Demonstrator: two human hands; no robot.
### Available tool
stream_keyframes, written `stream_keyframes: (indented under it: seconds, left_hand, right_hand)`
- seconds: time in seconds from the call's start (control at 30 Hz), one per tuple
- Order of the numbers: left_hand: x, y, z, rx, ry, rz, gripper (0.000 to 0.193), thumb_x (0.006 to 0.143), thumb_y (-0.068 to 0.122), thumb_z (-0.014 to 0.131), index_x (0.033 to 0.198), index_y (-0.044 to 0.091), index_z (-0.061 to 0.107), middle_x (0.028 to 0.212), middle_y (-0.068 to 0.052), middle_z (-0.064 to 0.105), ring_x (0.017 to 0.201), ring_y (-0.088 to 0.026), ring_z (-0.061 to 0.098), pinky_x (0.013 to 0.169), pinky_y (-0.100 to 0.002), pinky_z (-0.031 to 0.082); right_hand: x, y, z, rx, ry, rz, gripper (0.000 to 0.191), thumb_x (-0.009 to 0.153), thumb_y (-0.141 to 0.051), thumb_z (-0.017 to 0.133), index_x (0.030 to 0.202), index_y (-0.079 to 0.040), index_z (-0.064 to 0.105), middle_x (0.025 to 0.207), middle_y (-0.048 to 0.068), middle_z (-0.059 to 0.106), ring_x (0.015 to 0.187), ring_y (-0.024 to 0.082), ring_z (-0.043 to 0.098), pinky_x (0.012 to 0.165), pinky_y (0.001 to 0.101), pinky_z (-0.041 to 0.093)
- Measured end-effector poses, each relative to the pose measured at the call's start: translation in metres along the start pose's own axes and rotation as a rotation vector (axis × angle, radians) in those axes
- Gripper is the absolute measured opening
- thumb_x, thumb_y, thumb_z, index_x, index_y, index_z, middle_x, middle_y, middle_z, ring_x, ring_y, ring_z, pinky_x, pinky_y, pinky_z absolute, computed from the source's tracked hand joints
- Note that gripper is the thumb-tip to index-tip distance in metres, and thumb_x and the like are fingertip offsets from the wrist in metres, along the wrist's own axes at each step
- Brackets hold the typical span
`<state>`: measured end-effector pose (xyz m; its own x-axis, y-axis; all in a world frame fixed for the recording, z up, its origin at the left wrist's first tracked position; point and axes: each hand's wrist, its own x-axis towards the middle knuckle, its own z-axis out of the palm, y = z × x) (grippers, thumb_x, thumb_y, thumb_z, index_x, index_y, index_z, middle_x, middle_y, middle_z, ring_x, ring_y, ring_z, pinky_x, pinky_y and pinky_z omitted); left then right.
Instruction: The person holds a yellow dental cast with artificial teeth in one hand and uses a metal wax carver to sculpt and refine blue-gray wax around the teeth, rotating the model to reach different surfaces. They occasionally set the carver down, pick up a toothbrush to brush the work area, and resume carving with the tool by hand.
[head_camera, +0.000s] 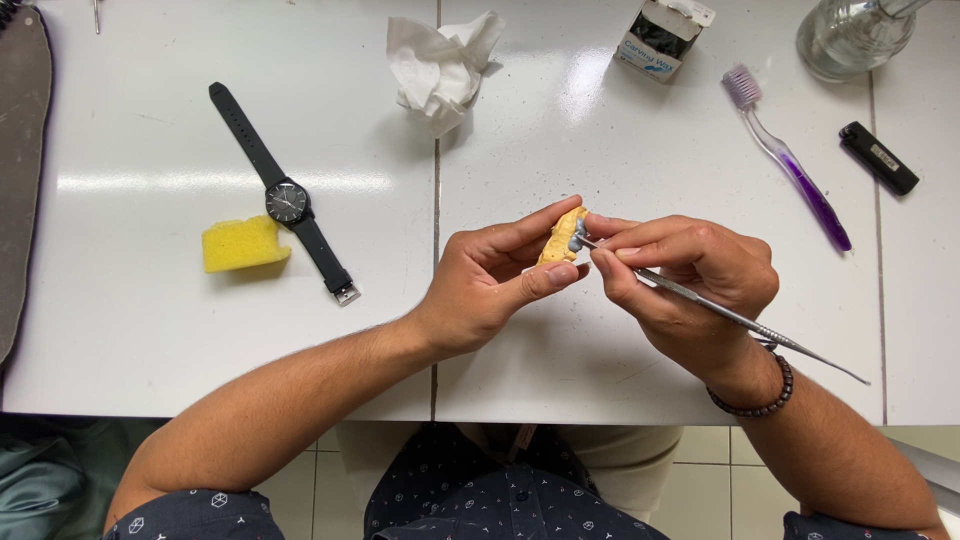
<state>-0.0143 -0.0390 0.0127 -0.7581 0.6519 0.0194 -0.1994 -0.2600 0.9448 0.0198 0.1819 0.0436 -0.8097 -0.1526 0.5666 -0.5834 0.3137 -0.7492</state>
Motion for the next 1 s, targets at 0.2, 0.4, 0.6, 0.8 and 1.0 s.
stream_keyframes:
  seconds: [0.2, 0.4, 0.6, 0.8, 1.0]
  left_hand:
    - [-0.0005, 0.0004, 0.0008, -0.011, 0.002, -0.009, 0.060, 0.104, 0.020, 0.069, 0.158, 0.007, 0.047, 0.139, -0.011, 0.068, 0.128, -0.015, 0.065, 0.110, -0.032, 0.058]
    - [-0.0006, 0.0006, 0.0005, 0.011, -0.006, 0.007, 0.061, 0.104, 0.021, 0.070, 0.158, 0.006, 0.046, 0.142, -0.012, 0.066, 0.131, -0.016, 0.064, 0.114, -0.033, 0.057]
    - [-0.0006, -0.0002, 0.0015, -0.023, -0.003, 0.016, 0.060, 0.105, 0.019, 0.069, 0.158, 0.006, 0.046, 0.142, -0.012, 0.066, 0.132, -0.016, 0.063, 0.114, -0.034, 0.056]
    - [-0.0007, -0.0002, 0.0005, -0.022, -0.007, -0.026, 0.059, 0.106, 0.018, 0.067, 0.159, 0.006, 0.046, 0.137, -0.013, 0.069, 0.125, -0.015, 0.067, 0.110, -0.032, 0.058]
    - [-0.0015, 0.0009, 0.0007, -0.038, -0.026, -0.004, 0.058, 0.107, 0.018, 0.067, 0.159, 0.006, 0.044, 0.140, -0.012, 0.067, 0.127, -0.015, 0.066, 0.112, -0.031, 0.057]
  right_hand:
    - [-0.0013, 0.0002, 0.0001, 0.017, 0.002, 0.007, 0.016, 0.096, 0.007, 0.076, 0.097, 0.001, 0.061, 0.098, 0.018, 0.075, 0.101, 0.028, 0.078, 0.089, 0.0329, 0.070]
    - [-0.0004, -0.0005, -0.0006, 0.003, -0.003, 0.007, 0.017, 0.095, 0.008, 0.077, 0.097, 0.002, 0.062, 0.097, 0.018, 0.075, 0.098, 0.028, 0.079, 0.091, 0.0348, 0.070]
    - [-0.0013, -0.0011, -0.0005, -0.006, -0.003, 0.019, 0.017, 0.096, 0.008, 0.077, 0.097, 0.001, 0.061, 0.098, 0.019, 0.075, 0.100, 0.029, 0.078, 0.089, 0.0344, 0.069]
    - [-0.0012, 0.0011, -0.0007, -0.008, 0.002, 0.003, 0.018, 0.096, 0.008, 0.077, 0.097, 0.001, 0.061, 0.099, 0.018, 0.076, 0.100, 0.029, 0.079, 0.089, 0.0341, 0.070]
    - [-0.0020, -0.0017, -0.0007, -0.019, 0.001, 0.003, 0.017, 0.096, 0.007, 0.077, 0.098, 0.001, 0.061, 0.099, 0.018, 0.075, 0.100, 0.028, 0.079, 0.090, 0.0344, 0.070]
